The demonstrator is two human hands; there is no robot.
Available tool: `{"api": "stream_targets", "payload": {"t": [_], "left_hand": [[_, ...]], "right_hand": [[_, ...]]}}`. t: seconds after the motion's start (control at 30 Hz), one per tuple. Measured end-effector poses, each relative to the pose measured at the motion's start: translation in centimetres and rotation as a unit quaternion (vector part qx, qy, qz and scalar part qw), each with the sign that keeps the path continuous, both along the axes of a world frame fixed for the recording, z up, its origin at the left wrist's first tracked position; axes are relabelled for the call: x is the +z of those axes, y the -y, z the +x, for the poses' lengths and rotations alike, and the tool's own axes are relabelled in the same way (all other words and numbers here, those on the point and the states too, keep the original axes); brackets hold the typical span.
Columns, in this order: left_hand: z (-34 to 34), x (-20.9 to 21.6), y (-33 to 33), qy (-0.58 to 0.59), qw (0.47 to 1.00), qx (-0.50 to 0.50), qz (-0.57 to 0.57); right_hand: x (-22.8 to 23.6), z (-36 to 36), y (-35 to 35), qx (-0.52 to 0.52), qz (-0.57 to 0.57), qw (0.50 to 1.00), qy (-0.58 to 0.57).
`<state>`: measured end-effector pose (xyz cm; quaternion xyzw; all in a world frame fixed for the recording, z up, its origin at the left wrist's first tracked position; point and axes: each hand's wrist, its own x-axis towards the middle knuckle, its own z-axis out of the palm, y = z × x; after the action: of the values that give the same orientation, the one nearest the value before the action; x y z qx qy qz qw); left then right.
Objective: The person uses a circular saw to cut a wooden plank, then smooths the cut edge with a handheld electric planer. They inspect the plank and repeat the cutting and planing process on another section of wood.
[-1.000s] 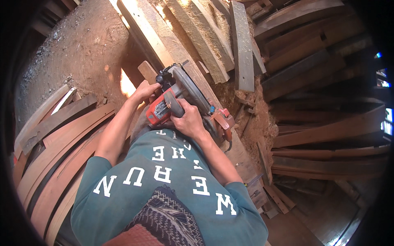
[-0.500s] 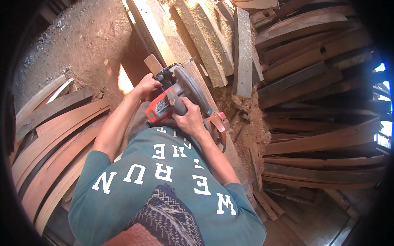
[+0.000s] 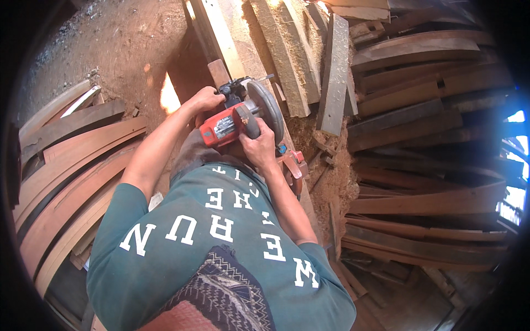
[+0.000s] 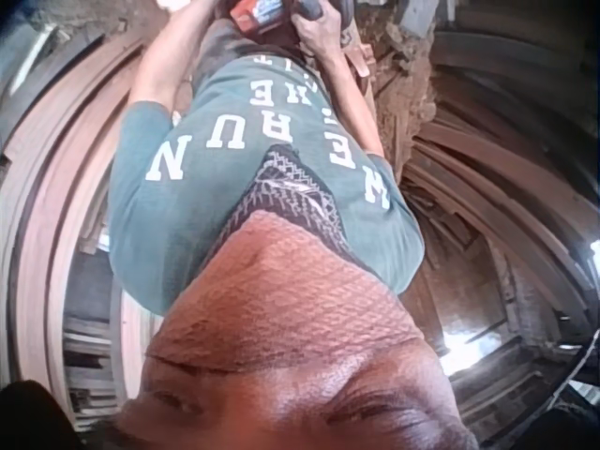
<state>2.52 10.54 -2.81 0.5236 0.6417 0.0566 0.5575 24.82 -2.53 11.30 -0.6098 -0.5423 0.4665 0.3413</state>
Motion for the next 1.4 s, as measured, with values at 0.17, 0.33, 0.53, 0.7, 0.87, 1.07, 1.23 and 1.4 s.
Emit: {"api": "stream_targets", "payload": {"t": [0.17,0.33,0.53,0.7,0.87,1.07,1.23,1.4], "left_hand": [[0.5,1.7,0.8,-0.012,0.996,-0.068,0.060],[0.5,2.1,0.7,0.004,0.994,-0.091,0.061],[0.6,1.9,1.5,-0.009,0.996,-0.049,0.071],[-0.2,5.5,3.8,-0.027,0.977,-0.023,0.211],[0.1,3.4,5.0,-0.068,0.936,-0.035,0.343],[0.2,1.9,5.0,-0.092,0.890,-0.066,0.442],[0.0,1.2,4.8,-0.088,0.883,-0.083,0.453],[0.0,1.4,4.7,-0.094,0.888,-0.091,0.441]], "right_hand": [[0.5,-0.5,0.2,-0.012,-0.015,1.000,-0.012],[0.0,-0.4,0.5,-0.026,-0.071,0.996,-0.046],[0.0,0.1,0.9,-0.038,-0.068,0.996,-0.040],[-0.8,0.5,1.1,-0.047,-0.023,0.998,-0.036],[-1.0,0.8,1.5,-0.060,-0.043,0.996,-0.046],[-0.6,1.2,1.0,-0.046,-0.049,0.997,-0.024],[-0.4,0.8,0.9,-0.050,-0.069,0.995,-0.045],[0.0,1.3,0.5,-0.028,-0.061,0.998,-0.011]]}}
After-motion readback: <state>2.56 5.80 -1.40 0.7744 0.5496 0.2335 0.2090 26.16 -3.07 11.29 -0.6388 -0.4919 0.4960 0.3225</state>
